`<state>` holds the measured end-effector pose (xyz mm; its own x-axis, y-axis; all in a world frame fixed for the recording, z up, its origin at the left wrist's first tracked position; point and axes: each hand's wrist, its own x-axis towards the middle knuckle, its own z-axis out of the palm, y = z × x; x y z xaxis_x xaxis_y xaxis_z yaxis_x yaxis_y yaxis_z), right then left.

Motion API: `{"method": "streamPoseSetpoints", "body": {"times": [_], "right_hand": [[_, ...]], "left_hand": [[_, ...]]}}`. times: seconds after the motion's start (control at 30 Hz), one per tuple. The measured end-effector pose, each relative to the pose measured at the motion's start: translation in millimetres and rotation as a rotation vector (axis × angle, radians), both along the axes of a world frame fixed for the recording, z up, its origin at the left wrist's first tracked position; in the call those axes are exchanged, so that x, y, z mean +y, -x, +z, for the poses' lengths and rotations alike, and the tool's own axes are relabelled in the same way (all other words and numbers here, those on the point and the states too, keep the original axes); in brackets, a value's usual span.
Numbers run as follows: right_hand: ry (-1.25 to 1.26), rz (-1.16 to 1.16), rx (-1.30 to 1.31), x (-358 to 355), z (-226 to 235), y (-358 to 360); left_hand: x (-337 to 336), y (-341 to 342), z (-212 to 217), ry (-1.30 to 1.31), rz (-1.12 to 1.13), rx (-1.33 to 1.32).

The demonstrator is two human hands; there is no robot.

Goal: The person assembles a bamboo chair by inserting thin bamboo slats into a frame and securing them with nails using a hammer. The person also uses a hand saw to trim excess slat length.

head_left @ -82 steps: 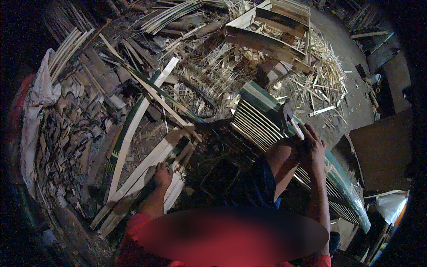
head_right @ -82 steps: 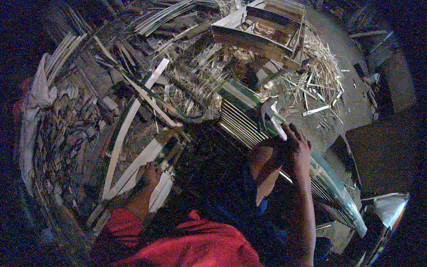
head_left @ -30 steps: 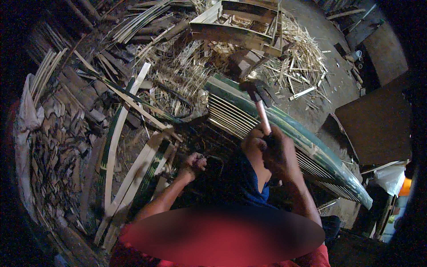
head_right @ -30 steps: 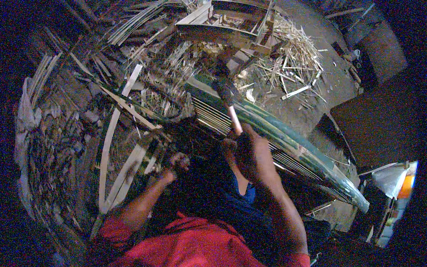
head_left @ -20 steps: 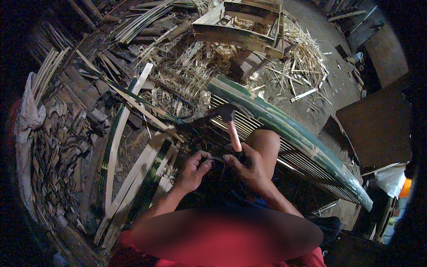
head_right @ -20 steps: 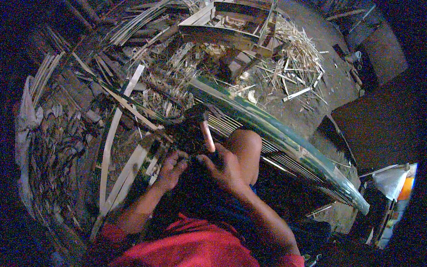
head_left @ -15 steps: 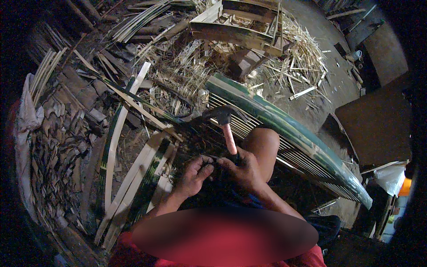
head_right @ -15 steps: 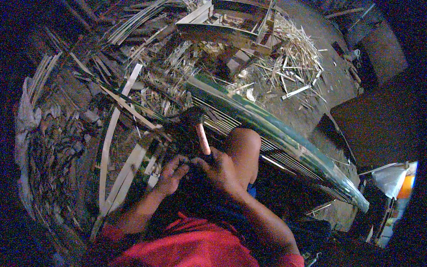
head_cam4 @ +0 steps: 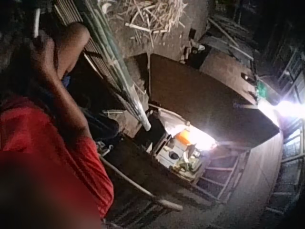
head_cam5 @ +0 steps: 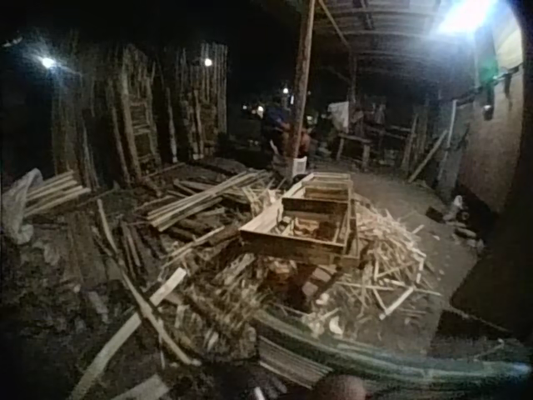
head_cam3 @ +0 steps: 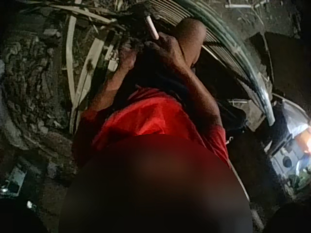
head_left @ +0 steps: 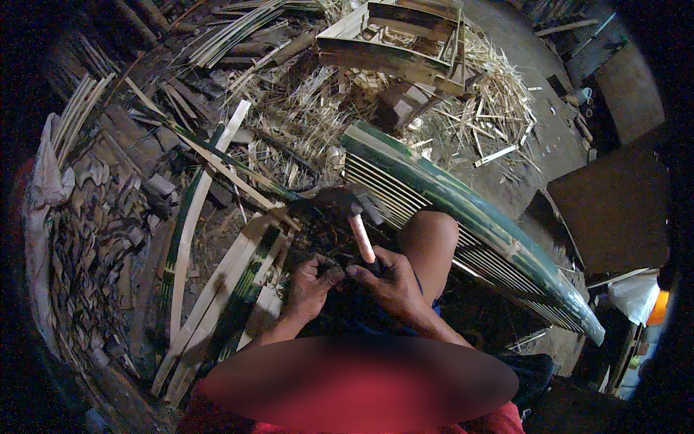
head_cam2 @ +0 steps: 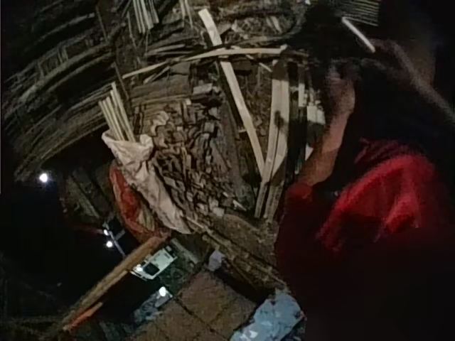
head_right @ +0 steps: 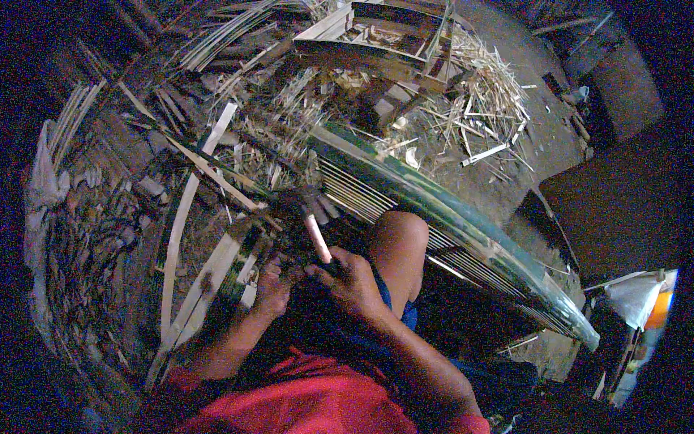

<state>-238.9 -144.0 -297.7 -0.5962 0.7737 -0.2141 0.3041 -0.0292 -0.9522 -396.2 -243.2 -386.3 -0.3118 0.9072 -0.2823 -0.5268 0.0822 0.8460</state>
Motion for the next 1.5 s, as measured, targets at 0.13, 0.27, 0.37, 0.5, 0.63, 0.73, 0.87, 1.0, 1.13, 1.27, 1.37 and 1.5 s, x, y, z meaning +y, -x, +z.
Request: {"method": "streamPoseSetpoints", "body": {"times": [0.13, 0.27, 0.37, 0.5, 0.63, 0.73, 0.87, 1.0, 1.13, 1.27, 1.37, 1.5], "right_hand": [[0.019, -0.040, 0.014, -5.7, -4.9, 5.8], [0.082, -0.031, 0.068, -7.5, -3.6, 8.0], [0.039, -0.017, -0.029, -6.5, -1.8, 6.9], [0.113, -0.003, 0.030, -4.0, -1.6, 4.0], [0.005, 0.042, 0.032, -2.6, -2.9, 2.5], [0.080, 0.093, -0.007, -4.4, -4.7, 5.3], [0.175, 0.114, -0.022, -8.5, -9.8, 9.0], [0.248, 0.034, -0.109, -4.7, -20.2, 2.4], [0.277, -0.014, -0.092, 3.0, -32.5, -11.9], [0.283, -0.009, -0.035, 4.5, -38.0, -15.4], [0.202, 0.045, -0.080, 1.7, -33.2, -8.2], [0.221, 0.125, -0.065, -2.6, -19.7, 7.1]], "left_hand": [[0.3, 2.9, 2.4, -0.058, -0.054, 0.179], [0.7, 0.6, 3.1, -0.013, -0.067, 0.320], [-4.4, -4.4, -12.3, -0.041, 0.009, 0.322], [-29.1, 11.7, -70.3, 0.139, 0.100, 0.225], [-80.6, 81.6, -166.1, 0.564, 0.162, 0.564], [-135.0, 129.9, -238.5, 0.900, 0.143, 1.090], [-191.8, 169.4, -293.4, 1.106, 0.124, 1.294], [-207.8, 189.6, -278.3, 1.125, -0.028, 1.431], [-207.3, 197.7, -241.8, 0.921, -0.231, 1.463], [-199.8, 187.4, -228.2, 0.827, -0.170, 1.677], [-189.6, 168.9, -212.7, 0.653, 0.023, 1.427], [-163.0, 148.4, -179.4, 0.573, 0.146, 1.611]]}}
